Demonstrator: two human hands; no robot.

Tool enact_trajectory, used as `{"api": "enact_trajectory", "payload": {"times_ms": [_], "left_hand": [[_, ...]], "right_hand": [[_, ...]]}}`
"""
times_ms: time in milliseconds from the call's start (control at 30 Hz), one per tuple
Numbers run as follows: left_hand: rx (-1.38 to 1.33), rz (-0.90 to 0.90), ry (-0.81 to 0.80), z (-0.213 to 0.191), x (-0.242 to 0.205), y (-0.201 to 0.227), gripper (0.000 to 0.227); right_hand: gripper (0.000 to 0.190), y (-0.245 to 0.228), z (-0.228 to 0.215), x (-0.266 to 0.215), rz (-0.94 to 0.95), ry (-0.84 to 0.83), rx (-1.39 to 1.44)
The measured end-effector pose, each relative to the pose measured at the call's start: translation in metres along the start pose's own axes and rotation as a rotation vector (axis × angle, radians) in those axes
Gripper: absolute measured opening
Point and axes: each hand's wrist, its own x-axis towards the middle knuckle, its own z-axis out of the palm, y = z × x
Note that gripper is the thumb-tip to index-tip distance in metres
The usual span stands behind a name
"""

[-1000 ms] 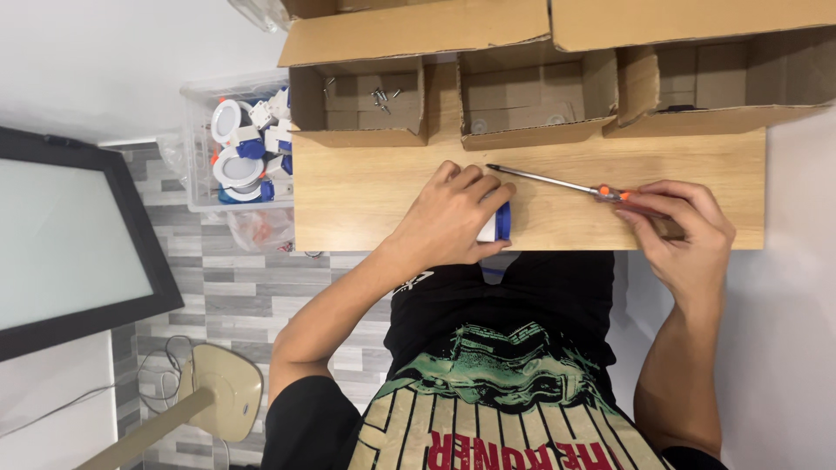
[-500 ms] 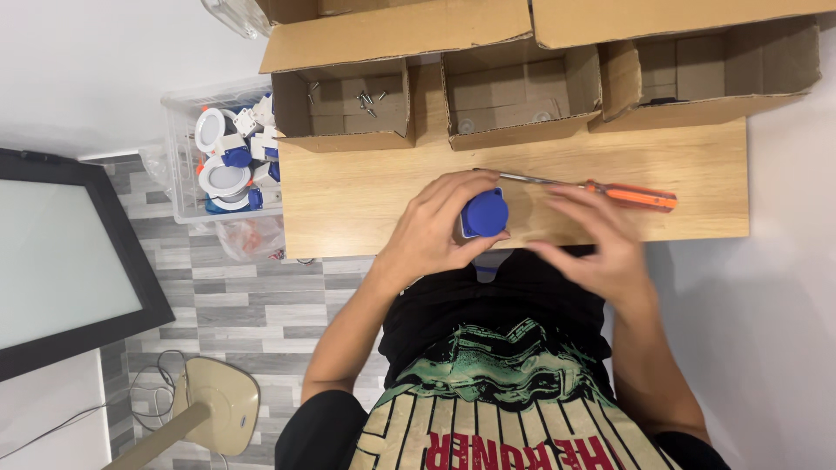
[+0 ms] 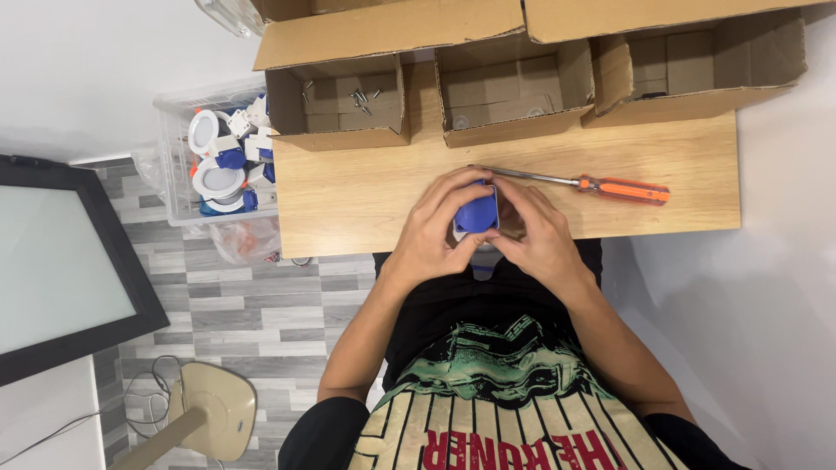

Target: The person assembles small white and blue plastic electrical components on a wooden table. Using a screwdriver, they tighten screws into the components, occasionally picking up additional parts from a nearby container and placing finished pieces into cardboard boxes.

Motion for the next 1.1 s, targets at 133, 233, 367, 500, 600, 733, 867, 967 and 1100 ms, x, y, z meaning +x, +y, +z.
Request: {"api": "enact_trajectory", "payload": {"times_ms": [133, 233, 367, 500, 600, 733, 867, 967, 1100], "left_hand": [[0.196, 0.0, 0.008, 0.003, -0.009, -0.009, 0.047], [0.114, -0.022, 0.061, 0.003, -0.006, 0.0, 0.049], [-0.345, -0.055, 0.205, 0.007, -0.001, 0.005, 0.049], [-0.78, -0.077, 0.255, 0.023, -0.016, -0.003, 0.056], [-1.046, -0.053, 0.303, 0.046, -0.026, -0.003, 0.057], [-1.118, -0.089, 0.289, 0.055, -0.031, 0.005, 0.058], [-1.106, -0.085, 0.271, 0.058, -0.033, 0.004, 0.058], [-1.092, -0.086, 0.291, 0.063, -0.037, 0.005, 0.059], [-1.077, -0.086, 0.302, 0.062, -0.029, 0.014, 0.06]], "right_hand": [[0.068, 0.004, 0.002, 0.0, 0.008, 0.002, 0.016], [0.071, 0.006, 0.003, 0.001, -0.028, 0.012, 0.018], [0.078, -0.007, -0.001, 0.007, -0.006, 0.032, 0.05], [0.079, -0.015, -0.018, 0.007, -0.008, 0.04, 0.12], [0.055, -0.017, -0.029, 0.003, -0.037, 0.089, 0.264], [0.034, -0.042, -0.036, 0.01, -0.086, 0.175, 0.275], [0.026, -0.053, -0.037, 0.015, -0.111, 0.256, 0.181], [0.024, -0.053, -0.035, 0.017, -0.116, 0.28, 0.141], [0.02, -0.052, -0.032, 0.018, -0.132, 0.307, 0.149]]}}
